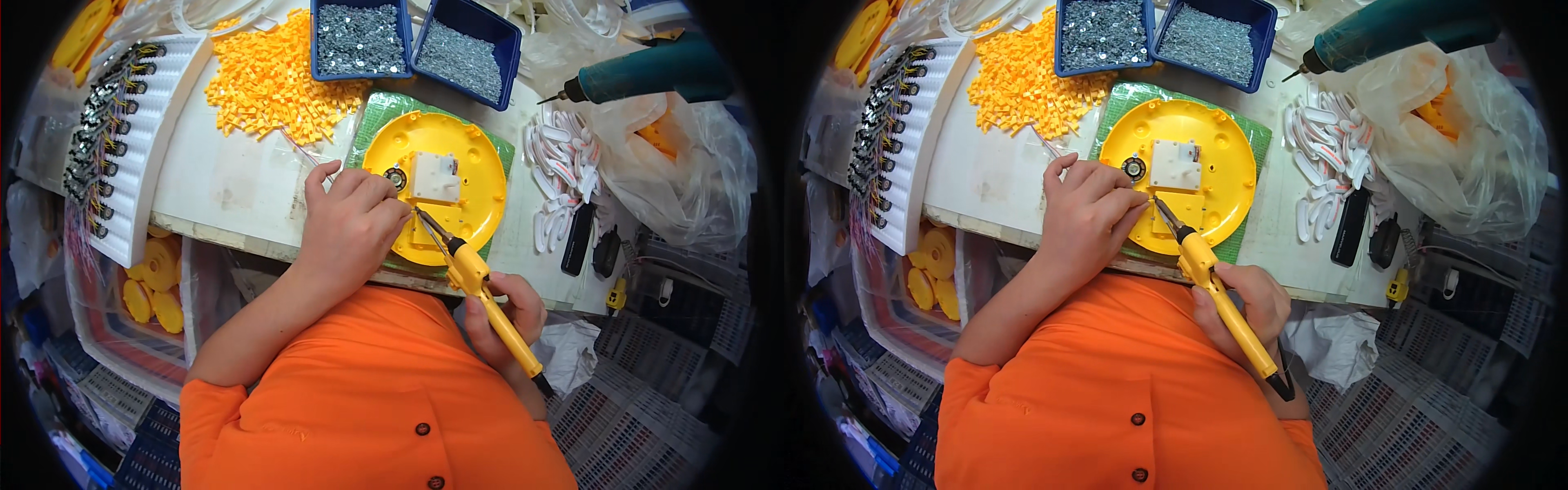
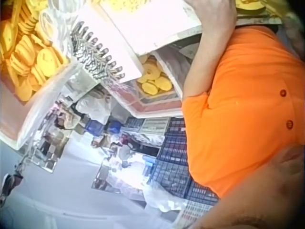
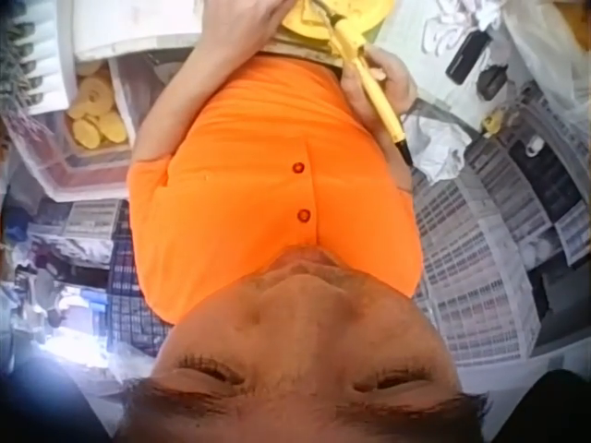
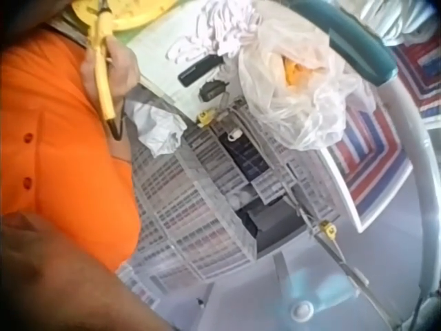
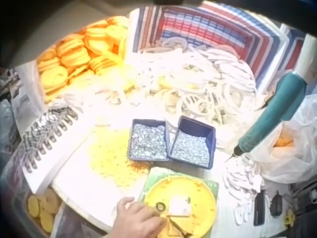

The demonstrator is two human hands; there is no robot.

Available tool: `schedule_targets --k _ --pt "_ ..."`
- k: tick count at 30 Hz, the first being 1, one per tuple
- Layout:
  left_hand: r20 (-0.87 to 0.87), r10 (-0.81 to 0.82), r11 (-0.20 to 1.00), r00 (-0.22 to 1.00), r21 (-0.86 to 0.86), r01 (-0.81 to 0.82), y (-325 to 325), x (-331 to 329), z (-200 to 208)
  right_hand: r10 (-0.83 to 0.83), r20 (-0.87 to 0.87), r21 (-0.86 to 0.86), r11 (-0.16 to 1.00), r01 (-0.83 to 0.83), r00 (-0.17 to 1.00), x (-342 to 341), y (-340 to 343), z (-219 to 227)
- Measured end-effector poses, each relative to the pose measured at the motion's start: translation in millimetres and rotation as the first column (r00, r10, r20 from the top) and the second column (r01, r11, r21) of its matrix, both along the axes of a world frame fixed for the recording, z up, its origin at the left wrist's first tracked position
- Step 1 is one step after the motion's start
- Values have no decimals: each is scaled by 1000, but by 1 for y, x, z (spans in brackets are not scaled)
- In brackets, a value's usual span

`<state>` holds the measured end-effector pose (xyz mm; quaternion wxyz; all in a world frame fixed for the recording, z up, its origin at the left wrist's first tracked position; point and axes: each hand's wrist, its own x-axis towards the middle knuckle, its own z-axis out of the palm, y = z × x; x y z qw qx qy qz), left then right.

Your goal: Assembling toy components using a hot glue gun and an electric screwdriver at a factory workbench.

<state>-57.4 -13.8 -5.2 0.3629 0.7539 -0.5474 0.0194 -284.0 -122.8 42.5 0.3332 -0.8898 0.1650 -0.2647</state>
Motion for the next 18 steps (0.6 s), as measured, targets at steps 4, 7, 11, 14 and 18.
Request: schedule_targets --k 4,7,11,14,18 --pt "-4 -1 1000 1000 -1 1 -1 0 1 30 7 -70 997 -30 1000 11 -2 9" --pt "15 -12 1000 1000 4 12 -1 1 1 65 -13 -113 991 -66 998 19 -5 19" --pt "13 0 1000 1000 8 0 -1 0 0 101 -65 -128 986 -109 993 23 -7 26" --pt "8 0 1000 1000 9 0 -1 0 1 96 -72 -136 985 -105 993 25 -7 30" --pt "1 0 1000 1000 16 0 0 0 2 80 -42 -131 988 -85 996 24 -8 27"
